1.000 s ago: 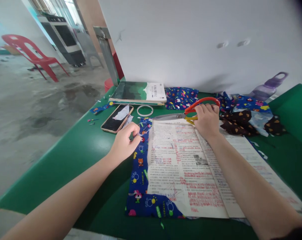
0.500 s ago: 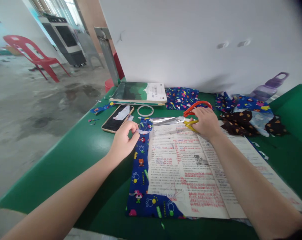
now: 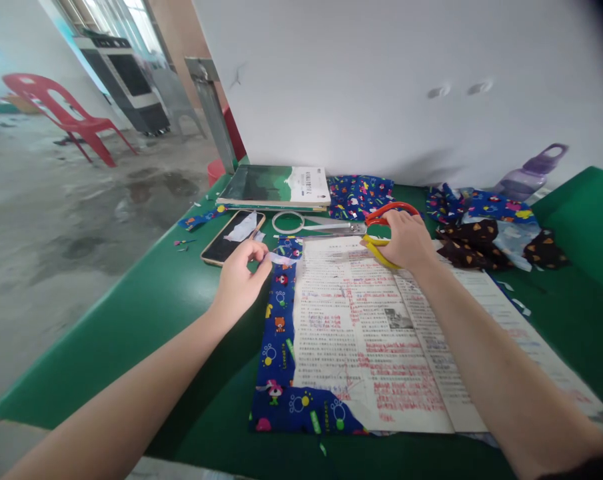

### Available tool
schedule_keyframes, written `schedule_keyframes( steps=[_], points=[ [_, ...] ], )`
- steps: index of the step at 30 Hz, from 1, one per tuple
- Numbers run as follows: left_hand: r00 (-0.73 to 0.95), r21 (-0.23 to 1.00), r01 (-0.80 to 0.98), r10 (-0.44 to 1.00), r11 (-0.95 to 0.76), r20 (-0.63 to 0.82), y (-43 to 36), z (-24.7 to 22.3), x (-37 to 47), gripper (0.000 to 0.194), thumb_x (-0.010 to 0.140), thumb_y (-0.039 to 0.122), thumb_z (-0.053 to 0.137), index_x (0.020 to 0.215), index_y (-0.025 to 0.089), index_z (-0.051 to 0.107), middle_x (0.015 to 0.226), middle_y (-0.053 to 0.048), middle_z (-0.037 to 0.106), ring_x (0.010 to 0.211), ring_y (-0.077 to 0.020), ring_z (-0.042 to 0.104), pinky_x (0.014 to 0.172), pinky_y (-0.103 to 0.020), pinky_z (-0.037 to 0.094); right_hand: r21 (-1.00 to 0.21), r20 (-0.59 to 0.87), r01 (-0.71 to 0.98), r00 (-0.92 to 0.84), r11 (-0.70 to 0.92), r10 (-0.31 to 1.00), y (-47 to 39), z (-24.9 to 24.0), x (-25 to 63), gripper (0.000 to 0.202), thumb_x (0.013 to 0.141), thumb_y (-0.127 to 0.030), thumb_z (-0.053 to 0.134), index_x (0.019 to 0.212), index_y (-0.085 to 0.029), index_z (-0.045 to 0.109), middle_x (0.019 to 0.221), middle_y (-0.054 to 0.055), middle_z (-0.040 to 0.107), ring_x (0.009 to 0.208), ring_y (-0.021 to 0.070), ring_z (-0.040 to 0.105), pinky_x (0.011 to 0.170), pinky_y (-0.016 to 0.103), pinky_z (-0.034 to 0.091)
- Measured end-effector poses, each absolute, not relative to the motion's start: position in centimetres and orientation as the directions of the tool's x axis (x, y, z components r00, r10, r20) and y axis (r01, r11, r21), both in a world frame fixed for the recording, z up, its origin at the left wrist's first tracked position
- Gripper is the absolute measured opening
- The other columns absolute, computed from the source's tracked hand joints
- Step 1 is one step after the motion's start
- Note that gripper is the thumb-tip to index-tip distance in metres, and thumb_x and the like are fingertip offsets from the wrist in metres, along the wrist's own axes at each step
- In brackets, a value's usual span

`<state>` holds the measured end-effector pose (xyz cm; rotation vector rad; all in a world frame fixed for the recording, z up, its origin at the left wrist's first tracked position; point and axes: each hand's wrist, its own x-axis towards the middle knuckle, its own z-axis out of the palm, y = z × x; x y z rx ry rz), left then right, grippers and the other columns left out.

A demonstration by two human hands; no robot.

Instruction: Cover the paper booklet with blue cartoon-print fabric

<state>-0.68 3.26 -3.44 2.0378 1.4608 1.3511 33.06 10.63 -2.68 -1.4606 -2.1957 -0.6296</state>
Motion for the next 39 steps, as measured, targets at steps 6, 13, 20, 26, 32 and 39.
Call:
schedule_keyframes(
  steps=[6, 13, 20, 26, 32, 39],
  points=[
    [0.019, 0.704, 0.567, 0.862, -0.427, 0.507, 3.5, -3.6, -0.8, 0.018, 0.081, 0.019, 0.053, 0.071, 0.02, 0.039, 0.086, -0.002, 0.059, 0.079, -0.0161, 0.058, 0.076, -0.033, 0.047, 0.096, 0.484, 0.915, -0.387, 0.392, 0.785, 10.7, -2.5, 33.1, 0.044, 0.076, -0.056, 0.052, 0.1, -0.019, 0.046, 0.097, 0.011, 0.061, 0.092, 0.0285, 0.053, 0.08, 0.04, 0.035],
    [0.018, 0.716, 0.558, 0.869, -0.419, 0.494, 3.5, -3.4, -0.7, 0.018, 0.083, 0.023, 0.055, 0.073, 0.02, 0.04, 0.088, -0.002, 0.06, 0.078, -0.0158, 0.06, 0.075, -0.032, 0.047, 0.174, 0.318, 0.837, -0.546, 0.518, 0.775, 10.5, -2.3, 32.4, 0.044, 0.075, -0.057, 0.052, 0.096, -0.019, 0.05, 0.096, 0.01, 0.063, 0.092, 0.028, 0.054, 0.082, 0.039, 0.033],
    [0.063, 0.677, 0.552, 0.835, -0.486, 0.547, 2.8, -2.9, -0.3, 0.017, 0.085, 0.02, 0.054, 0.075, 0.02, 0.04, 0.088, -0.002, 0.058, 0.085, -0.0158, 0.058, 0.081, -0.033, 0.046, 0.171, 0.292, 0.808, -0.588, 0.563, 0.754, 10.2, -1.9, 31.3, 0.044, 0.075, -0.059, 0.052, 0.093, -0.019, 0.05, 0.095, 0.01, 0.063, 0.091, 0.0273, 0.054, 0.08, 0.038, 0.033],
    [0.112, 0.665, 0.533, 0.823, -0.522, 0.556, 2.7, -2.6, -0.1, 0.018, 0.086, 0.02, 0.053, 0.074, 0.02, 0.039, 0.087, -0.002, 0.058, 0.085, -0.0155, 0.058, 0.082, -0.032, 0.045, 0.198, 0.306, 0.799, -0.601, 0.568, 0.738, 9.8, -1.9, 30.3, 0.046, 0.076, -0.061, 0.049, 0.096, -0.019, 0.051, 0.095, 0.009, 0.064, 0.091, 0.027, 0.056, 0.081, 0.038, 0.033],
    [0.142, 0.636, 0.536, 0.803, -0.554, 0.579, 2.5, -2.5, 0.1, 0.018, 0.086, 0.016, 0.053, 0.074, 0.02, 0.04, 0.088, -0.001, 0.059, 0.083, -0.014, 0.057, 0.08, -0.03, 0.045, 0.207, 0.294, 0.814, -0.58, 0.542, 0.76, 9.5, -1.8, 29.4, 0.044, 0.079, -0.058, 0.048, 0.096, -0.018, 0.052, 0.094, 0.009, 0.065, 0.091, 0.0268, 0.057, 0.08, 0.039, 0.034],
    [0.164, 0.618, 0.531, 0.786, -0.58, 0.596, 2.3, -2.3, 0.2, 0.018, 0.086, 0.015, 0.054, 0.074, 0.02, 0.04, 0.088, -0.001, 0.059, 0.085, -0.0142, 0.057, 0.081, -0.031, 0.045, 0.228, 0.274, 0.834, -0.551, 0.503, 0.788, 9.2, -1.5, 28.9, 0.044, 0.076, -0.058, 0.052, 0.094, -0.017, 0.054, 0.092, 0.011, 0.066, 0.085, 0.026, 0.059, 0.07, 0.037, 0.038]
  ],
)
